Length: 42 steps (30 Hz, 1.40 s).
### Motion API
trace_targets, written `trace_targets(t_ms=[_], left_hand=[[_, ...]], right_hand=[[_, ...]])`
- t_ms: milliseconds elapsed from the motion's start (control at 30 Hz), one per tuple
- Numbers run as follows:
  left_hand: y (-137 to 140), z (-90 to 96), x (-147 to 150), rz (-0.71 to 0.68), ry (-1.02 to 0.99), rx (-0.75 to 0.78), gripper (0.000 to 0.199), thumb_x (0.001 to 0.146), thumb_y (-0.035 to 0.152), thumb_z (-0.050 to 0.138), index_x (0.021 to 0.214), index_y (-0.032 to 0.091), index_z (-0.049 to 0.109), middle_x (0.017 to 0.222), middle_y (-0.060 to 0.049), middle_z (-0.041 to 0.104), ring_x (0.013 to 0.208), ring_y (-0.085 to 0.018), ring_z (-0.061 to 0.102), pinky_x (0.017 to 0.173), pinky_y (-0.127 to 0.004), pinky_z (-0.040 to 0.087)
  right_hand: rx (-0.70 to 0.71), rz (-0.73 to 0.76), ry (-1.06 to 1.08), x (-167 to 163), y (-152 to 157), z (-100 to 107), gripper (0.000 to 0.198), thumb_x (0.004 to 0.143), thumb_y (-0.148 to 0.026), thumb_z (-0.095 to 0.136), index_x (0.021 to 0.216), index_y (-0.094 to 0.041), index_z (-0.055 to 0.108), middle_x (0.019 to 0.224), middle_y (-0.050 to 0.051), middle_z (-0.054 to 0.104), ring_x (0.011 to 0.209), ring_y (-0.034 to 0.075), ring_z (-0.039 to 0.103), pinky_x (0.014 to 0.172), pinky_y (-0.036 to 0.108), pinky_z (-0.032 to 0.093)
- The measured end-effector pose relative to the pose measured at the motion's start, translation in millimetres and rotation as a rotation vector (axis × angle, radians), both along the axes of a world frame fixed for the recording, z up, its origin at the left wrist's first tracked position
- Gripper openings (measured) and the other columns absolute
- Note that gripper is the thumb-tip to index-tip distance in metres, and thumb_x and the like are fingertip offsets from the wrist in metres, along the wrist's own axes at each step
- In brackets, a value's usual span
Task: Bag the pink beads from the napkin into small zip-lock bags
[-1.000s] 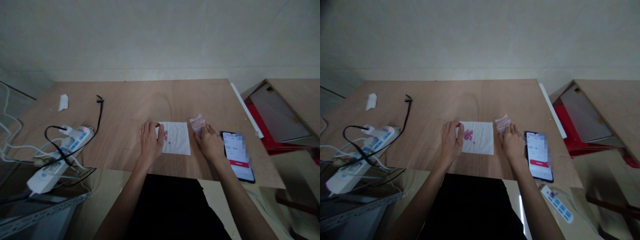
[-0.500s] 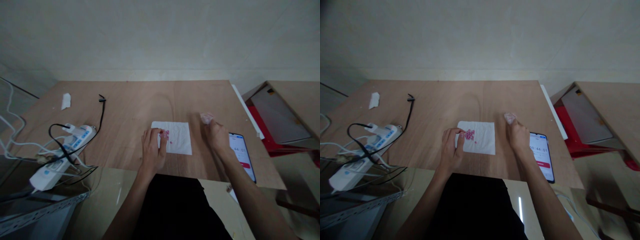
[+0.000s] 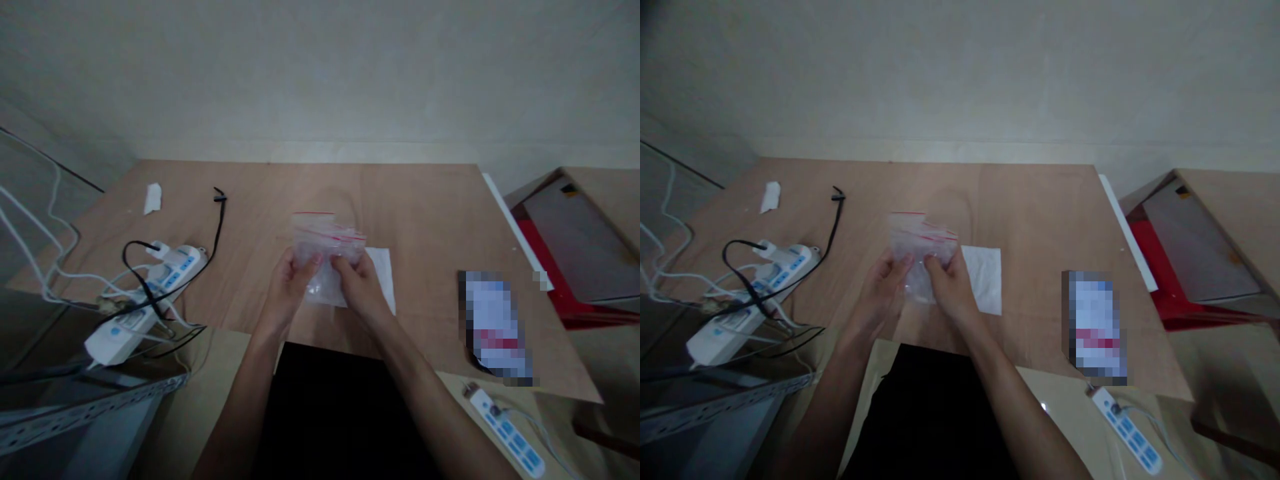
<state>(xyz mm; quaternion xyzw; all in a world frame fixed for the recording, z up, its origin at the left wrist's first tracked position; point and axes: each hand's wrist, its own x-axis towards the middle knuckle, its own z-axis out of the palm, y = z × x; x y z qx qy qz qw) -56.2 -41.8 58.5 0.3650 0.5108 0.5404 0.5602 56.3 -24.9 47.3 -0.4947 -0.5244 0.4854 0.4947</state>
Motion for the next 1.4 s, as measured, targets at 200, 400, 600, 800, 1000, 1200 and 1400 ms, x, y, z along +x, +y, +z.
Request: trace_targets(t_ms=[200,400,600,800,1000,1200,1400], left_hand=[[-8,-19.6,-53,0.304,0.285,-0.070,0.035,0.066,0.043,0.077,0.083,0.013,0.068,0.071,-0.003,0.069,0.059,-0.015,0.063,0.054,-0.024,0.048],[8,-42.3,-112,0.340,0.992,-0.131,0.044,0.072,0.042,0.071,0.104,0.012,0.064,0.101,-0.014,0.071,0.094,-0.031,0.068,0.081,-0.040,0.052],[17,-52.7,-139,0.309,1.383,-0.087,0.057,0.077,0.039,0.067,0.125,0.011,0.051,0.128,-0.021,0.059,0.122,-0.035,0.054,0.103,-0.047,0.041],[18,-52.0,-138,0.343,1.487,0.000,0.045,0.078,0.033,0.065,0.116,0.014,0.054,0.119,-0.019,0.062,0.118,-0.035,0.056,0.099,-0.049,0.043],[15,-43.2,-144,0.299,1.400,0.168,0.034,0.065,0.007,0.050,0.096,0.018,0.060,0.098,-0.009,0.070,0.099,-0.028,0.065,0.090,-0.041,0.049],[12,-22.3,-149,0.089,1.343,0.299,0.048,0.064,0.012,0.044,0.107,0.017,0.065,0.106,-0.007,0.073,0.099,-0.025,0.067,0.090,-0.036,0.050],[28,-28.8,-150,-0.014,1.389,0.133,0.041,0.081,0.025,0.050,0.120,0.014,0.057,0.087,-0.008,0.073,0.078,-0.024,0.069,0.072,-0.033,0.052]], right_hand=[[-0.004,0.196,-0.128,-53,4,-7,0.030,0.092,-0.033,0.049,0.118,-0.020,0.059,0.116,0.010,0.069,0.110,0.021,0.064,0.096,0.035,0.051],[-0.032,0.106,-0.218,-57,-6,-16,0.053,0.089,-0.036,0.053,0.137,-0.014,0.044,0.141,0.021,0.051,0.130,0.031,0.050,0.103,0.052,0.045],[0.106,0.007,-0.276,-38,-31,-22,0.040,0.086,-0.028,0.053,0.124,-0.018,0.055,0.130,0.016,0.060,0.123,0.028,0.055,0.101,0.049,0.049],[0.199,-0.039,-0.282,-30,-40,-27,0.030,0.086,-0.024,0.051,0.115,-0.020,0.060,0.118,0.012,0.066,0.113,0.025,0.060,0.096,0.048,0.051],[0.246,-0.008,-0.273,-26,-39,-28,0.024,0.085,-0.021,0.051,0.105,-0.020,0.066,0.107,0.010,0.071,0.105,0.024,0.065,0.093,0.044,0.053],[0.290,0.017,-0.260,-16,-26,-15,0.022,0.085,-0.020,0.052,0.098,-0.021,0.069,0.103,0.008,0.073,0.101,0.022,0.067,0.094,0.042,0.052],[0.263,0.052,-0.241,-14,-20,-19,0.021,0.085,-0.022,0.053,0.099,-0.021,0.069,0.102,0.008,0.075,0.097,0.022,0.069,0.090,0.043,0.053]])
